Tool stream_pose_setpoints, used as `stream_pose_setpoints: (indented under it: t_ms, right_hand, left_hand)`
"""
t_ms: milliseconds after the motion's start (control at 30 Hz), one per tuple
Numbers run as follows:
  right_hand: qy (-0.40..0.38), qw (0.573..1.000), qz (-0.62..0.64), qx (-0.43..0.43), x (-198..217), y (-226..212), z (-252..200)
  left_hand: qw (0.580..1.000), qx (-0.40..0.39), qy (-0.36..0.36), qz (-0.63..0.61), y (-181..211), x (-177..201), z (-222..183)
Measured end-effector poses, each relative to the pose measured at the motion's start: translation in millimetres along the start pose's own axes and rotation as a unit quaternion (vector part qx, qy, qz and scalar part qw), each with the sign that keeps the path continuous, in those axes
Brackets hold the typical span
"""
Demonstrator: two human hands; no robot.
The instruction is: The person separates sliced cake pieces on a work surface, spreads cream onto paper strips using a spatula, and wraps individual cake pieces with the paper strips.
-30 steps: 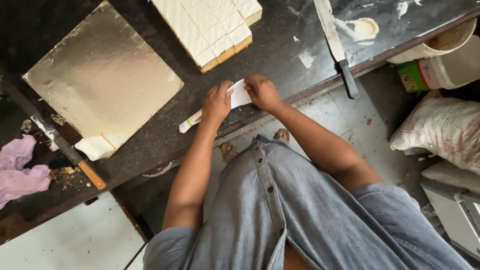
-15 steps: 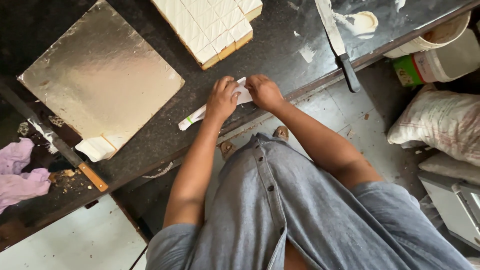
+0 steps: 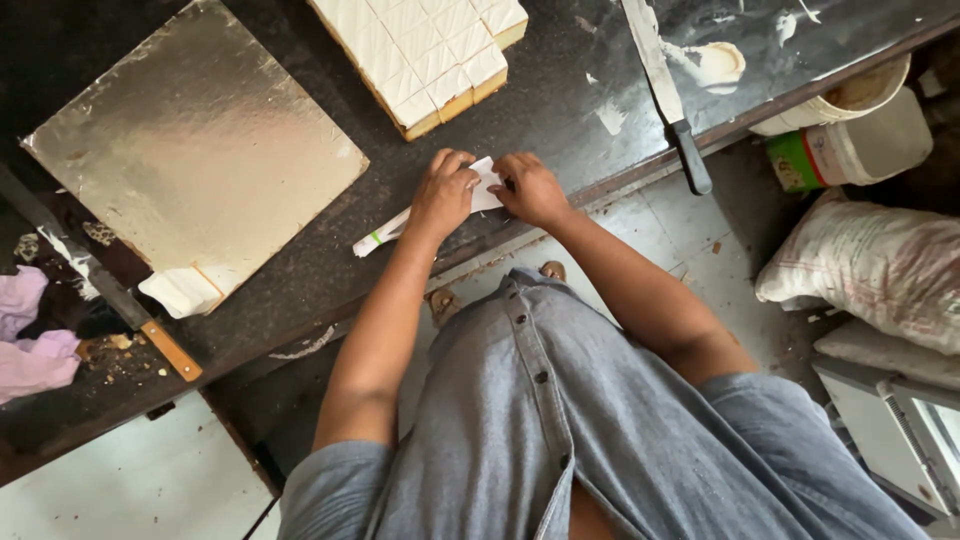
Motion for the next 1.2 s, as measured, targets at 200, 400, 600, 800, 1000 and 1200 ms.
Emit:
stream_pose_setpoints:
  t_ms: [200, 400, 600, 800, 1000, 1200]
  right_hand:
    - [0.003, 0.998, 0.049, -0.043, -8.8, 10.6, 0.8]
    - [0.004, 0.988, 0.132, -0.081, -19.9, 12.8, -0.9]
    - [0.033, 0.971, 0.201, -0.122, -20.8, 30.5, 0.9]
    - [0.029, 0.97, 0.228, -0.082, -22.9, 30.9, 3.0]
    - [0.071, 0.976, 0.164, -0.127, -4.0, 55.0, 11.8]
    - [0.073, 0.977, 0.156, -0.124, 2.0, 65.0, 17.0]
  left_hand:
    - [1.0, 0.023, 0.004, -0.004, -4.5, -5.0, -3.3]
    - [0.998, 0.051, -0.006, -0.024, -4.8, -1.0, -7.4]
    - [0.998, 0.057, 0.005, -0.03, -9.7, 16.6, -29.7]
    - [0.996, 0.079, -0.01, 0.028, -24.4, 14.7, -46.9]
    - [0.994, 0.08, -0.015, 0.073, -31.1, 31.5, -59.3]
    - [0.99, 0.102, -0.05, 0.087, -34.0, 40.6, -74.8]
Point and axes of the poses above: each hand's wrist, its own z-axis towards the middle knuckle, its own x-axis out of the back of the hand, y = z × x, the point moved 8 cm from there along z, towards the middle knuckle, and after that the axes turned 2 degrees about -x, right-handed, at the moved point
